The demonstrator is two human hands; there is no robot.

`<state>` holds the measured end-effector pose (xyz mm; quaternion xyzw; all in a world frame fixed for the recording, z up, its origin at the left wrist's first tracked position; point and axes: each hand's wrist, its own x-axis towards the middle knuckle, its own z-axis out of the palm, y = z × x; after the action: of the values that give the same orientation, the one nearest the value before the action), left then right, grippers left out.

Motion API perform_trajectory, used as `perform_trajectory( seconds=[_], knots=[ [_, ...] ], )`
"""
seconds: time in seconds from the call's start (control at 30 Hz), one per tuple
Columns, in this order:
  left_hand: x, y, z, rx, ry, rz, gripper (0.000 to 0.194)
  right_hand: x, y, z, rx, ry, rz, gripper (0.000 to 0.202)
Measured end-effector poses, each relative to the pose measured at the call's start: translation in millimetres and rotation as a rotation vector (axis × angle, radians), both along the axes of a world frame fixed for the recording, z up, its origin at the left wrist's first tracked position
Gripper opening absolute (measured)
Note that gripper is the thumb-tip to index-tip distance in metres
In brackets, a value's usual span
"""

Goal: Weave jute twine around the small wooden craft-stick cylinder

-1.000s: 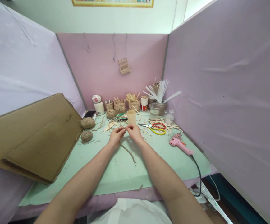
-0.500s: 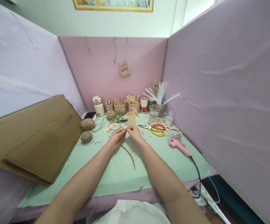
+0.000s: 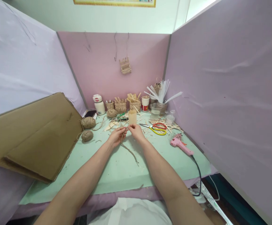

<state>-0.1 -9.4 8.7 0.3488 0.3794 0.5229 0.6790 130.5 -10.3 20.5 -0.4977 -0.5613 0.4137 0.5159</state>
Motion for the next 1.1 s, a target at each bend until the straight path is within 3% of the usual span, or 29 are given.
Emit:
perform_trajectory(
  seconds=[0.13, 0.3, 0.4, 0.57, 0.87, 1.0, 1.1],
  knots=[
    [-0.5, 0.1, -0.7, 0.013, 0.008, -0.009, 0.010, 1.5, 3.2, -2.1, 0.173, -0.088, -0.008, 0.015],
    [-1.4, -0.5, 0.2, 0.022, 0.024, -0.032, 0.012, 5.9, 0.3, -0.5, 0.429, -0.363, -0.017, 0.014],
    [-1.7, -1.2, 2.3, 0.034, 0.057, -0.065, 0.016, 7.6, -0.1, -0.6, 0.481, -0.422, -0.018, 0.015],
    [-0.5, -3.1, 5.7, 0.061, 0.094, -0.035, 0.017, 6.5, 2.9, -1.9, 0.409, -0.346, -0.077, 0.011],
    [-0.4, 0.8, 0.2, 0.181, 0.142, 0.105, 0.032, 6.0, 6.8, -2.9, 0.359, -0.246, -0.050, 0.016],
    [-1.3, 5.0, -3.2, 0.287, 0.198, 0.190, 0.035, 5.9, 6.1, -0.4, 0.227, -0.154, -0.102, 0.014],
    [-0.3, 4.4, -3.1, 0.367, 0.223, 0.234, 0.034, 4.2, 1.9, 3.6, 0.125, -0.137, -0.057, 0.016]
  ],
)
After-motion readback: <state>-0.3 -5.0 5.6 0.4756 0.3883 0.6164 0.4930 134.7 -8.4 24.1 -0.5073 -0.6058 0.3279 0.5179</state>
